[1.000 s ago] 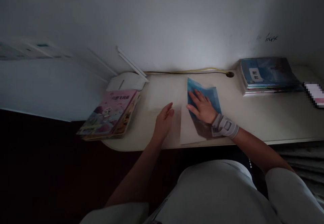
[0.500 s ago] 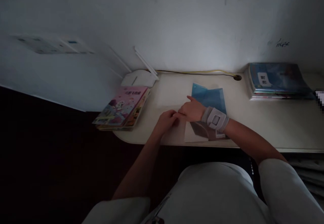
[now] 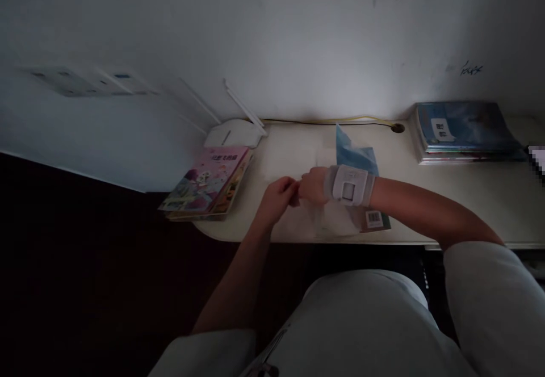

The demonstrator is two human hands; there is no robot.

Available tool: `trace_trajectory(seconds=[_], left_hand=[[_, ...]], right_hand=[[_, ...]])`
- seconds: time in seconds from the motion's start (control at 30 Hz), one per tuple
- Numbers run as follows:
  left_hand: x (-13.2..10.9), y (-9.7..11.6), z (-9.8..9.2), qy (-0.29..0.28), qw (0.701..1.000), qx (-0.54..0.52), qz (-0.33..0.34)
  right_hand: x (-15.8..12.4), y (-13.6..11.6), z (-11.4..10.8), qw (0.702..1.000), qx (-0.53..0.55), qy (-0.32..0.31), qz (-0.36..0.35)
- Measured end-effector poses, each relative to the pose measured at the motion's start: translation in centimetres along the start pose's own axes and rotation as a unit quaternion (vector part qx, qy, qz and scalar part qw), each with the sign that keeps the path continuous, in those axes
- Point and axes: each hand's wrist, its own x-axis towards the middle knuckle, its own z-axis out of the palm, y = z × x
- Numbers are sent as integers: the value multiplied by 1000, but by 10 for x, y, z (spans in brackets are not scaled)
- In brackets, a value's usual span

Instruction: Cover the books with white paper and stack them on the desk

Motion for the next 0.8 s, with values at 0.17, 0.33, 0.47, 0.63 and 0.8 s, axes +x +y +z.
trace_trajectory(seconds=[0.17,0.33,0.47,0.63,0.8], left_hand=[[2,21,0,-21,995,-93,21],[-1,44,-3,-35,992,-109,52],[-7,73,-15,-11,990,-123,68],[-4,93,-42,25,970,-205,130],[7,52,-74,8,962,-265,66]], right_hand=[[-39,7,-23,992,-81,-66,-67],[-57,4,-29,993,-107,0,-58],[-82,7,-51,987,-119,68,-85],[-143,21,-61,975,-180,124,-42],[-205,39,6,960,-194,202,9]])
